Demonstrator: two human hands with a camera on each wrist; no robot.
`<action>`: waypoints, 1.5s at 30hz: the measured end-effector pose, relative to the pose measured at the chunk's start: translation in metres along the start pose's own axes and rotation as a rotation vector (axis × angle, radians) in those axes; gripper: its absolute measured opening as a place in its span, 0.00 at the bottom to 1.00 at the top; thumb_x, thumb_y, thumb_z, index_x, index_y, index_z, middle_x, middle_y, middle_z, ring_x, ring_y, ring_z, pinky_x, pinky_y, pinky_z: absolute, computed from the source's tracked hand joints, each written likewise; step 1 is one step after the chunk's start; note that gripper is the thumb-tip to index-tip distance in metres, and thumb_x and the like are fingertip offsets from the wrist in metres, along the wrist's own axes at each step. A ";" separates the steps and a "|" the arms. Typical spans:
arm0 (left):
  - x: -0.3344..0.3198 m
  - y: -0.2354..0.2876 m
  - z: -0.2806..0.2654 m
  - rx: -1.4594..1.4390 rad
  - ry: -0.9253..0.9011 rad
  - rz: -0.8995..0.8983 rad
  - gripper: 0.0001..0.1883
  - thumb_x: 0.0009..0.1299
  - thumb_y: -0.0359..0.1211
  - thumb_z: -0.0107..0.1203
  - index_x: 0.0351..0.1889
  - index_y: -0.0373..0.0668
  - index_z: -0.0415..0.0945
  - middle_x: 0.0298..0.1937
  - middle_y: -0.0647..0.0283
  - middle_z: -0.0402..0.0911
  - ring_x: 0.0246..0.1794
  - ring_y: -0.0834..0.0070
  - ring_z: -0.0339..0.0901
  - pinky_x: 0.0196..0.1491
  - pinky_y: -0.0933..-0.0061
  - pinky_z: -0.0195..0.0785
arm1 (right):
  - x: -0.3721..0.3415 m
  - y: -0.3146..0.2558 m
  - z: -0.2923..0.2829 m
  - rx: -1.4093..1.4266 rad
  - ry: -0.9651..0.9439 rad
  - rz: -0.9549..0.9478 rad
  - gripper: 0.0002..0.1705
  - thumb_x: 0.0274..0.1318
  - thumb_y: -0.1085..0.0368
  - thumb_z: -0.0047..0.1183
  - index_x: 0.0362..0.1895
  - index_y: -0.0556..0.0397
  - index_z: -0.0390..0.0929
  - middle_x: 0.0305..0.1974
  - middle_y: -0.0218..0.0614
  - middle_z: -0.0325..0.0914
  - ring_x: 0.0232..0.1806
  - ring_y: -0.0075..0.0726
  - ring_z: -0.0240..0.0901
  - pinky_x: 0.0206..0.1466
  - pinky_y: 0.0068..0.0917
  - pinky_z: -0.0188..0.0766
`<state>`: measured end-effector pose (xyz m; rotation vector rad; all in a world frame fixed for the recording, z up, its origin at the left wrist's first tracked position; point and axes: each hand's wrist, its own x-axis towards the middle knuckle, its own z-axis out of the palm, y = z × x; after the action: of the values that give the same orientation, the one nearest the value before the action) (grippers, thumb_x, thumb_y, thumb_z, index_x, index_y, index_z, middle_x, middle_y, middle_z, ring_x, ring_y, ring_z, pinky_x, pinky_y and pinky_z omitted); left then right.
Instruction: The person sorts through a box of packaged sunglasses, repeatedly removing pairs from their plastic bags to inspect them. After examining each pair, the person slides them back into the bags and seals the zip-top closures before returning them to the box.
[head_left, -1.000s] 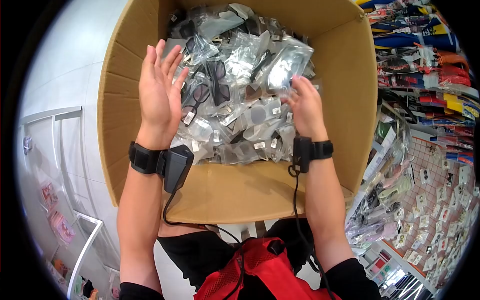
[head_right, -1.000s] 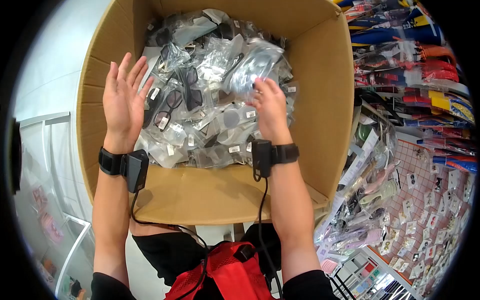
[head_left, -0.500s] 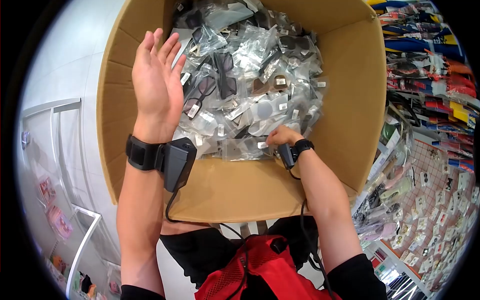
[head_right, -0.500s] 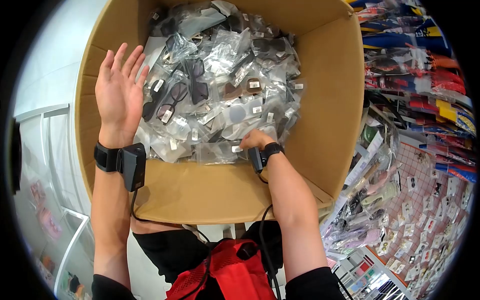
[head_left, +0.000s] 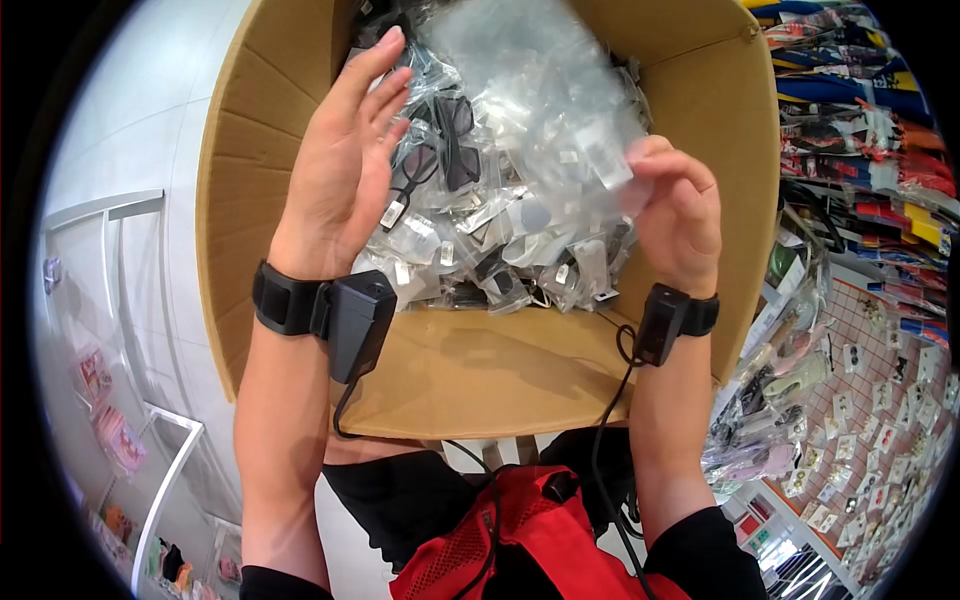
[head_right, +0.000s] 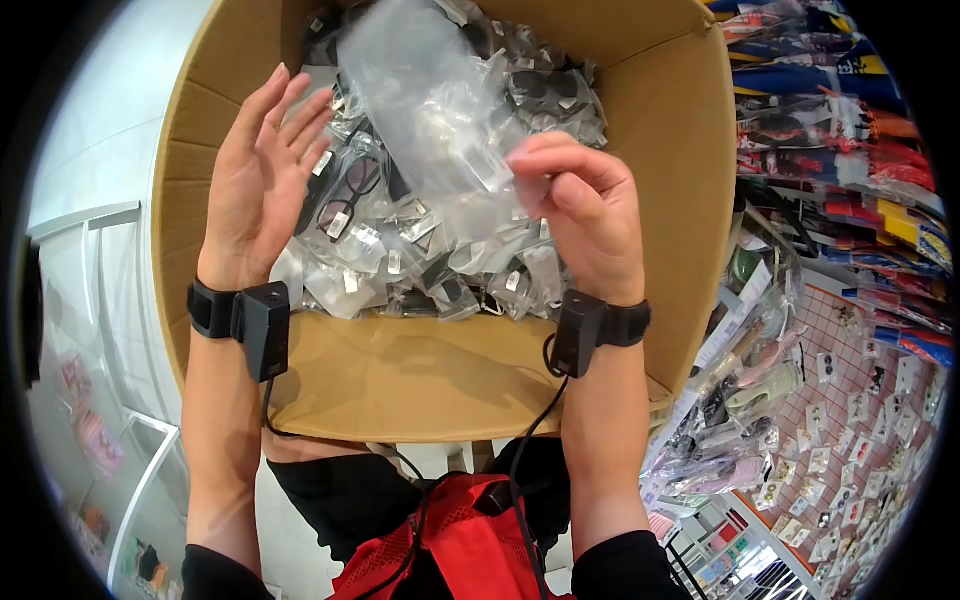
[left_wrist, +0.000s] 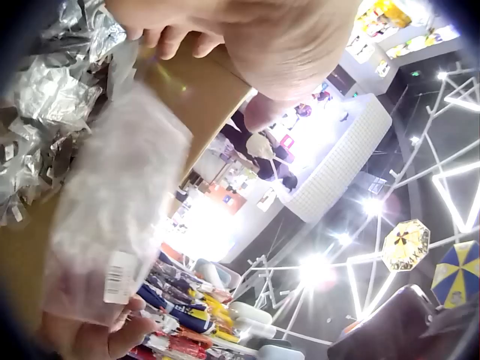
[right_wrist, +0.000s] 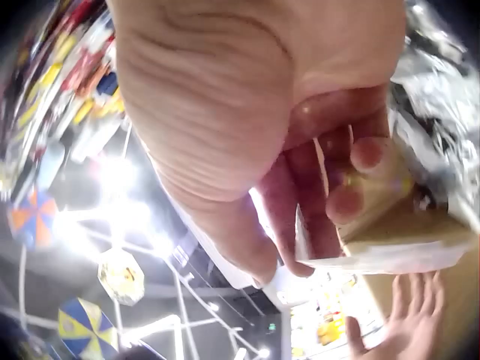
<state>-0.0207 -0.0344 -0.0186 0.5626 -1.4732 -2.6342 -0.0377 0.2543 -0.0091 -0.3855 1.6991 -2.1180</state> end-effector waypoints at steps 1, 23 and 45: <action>0.000 0.000 -0.002 -0.129 -0.054 -0.170 0.35 0.76 0.46 0.54 0.72 0.31 0.59 0.70 0.45 0.65 0.73 0.57 0.62 0.73 0.60 0.56 | -0.004 0.006 -0.001 0.290 -0.012 -0.065 0.22 0.58 0.56 0.64 0.46 0.65 0.84 0.50 0.42 0.80 0.41 0.28 0.75 0.42 0.25 0.70; -0.019 -0.007 0.019 0.755 -0.540 0.106 0.41 0.61 0.42 0.70 0.70 0.38 0.66 0.51 0.65 0.72 0.53 0.71 0.69 0.64 0.68 0.60 | -0.014 0.035 0.058 -0.907 0.028 0.043 0.17 0.55 0.55 0.62 0.41 0.56 0.84 0.42 0.45 0.80 0.41 0.49 0.79 0.44 0.36 0.75; -0.038 -0.011 0.036 1.266 -0.770 0.391 0.57 0.39 0.40 0.81 0.72 0.46 0.65 0.54 0.56 0.70 0.56 0.56 0.66 0.61 0.59 0.62 | -0.006 0.015 0.066 -0.095 -0.004 0.429 0.15 0.60 0.61 0.59 0.31 0.63 0.83 0.21 0.32 0.79 0.24 0.18 0.73 0.28 0.23 0.69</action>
<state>0.0031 0.0099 -0.0005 -0.7730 -2.9499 -1.3402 -0.0007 0.1971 -0.0090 -0.0417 1.7037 -1.7304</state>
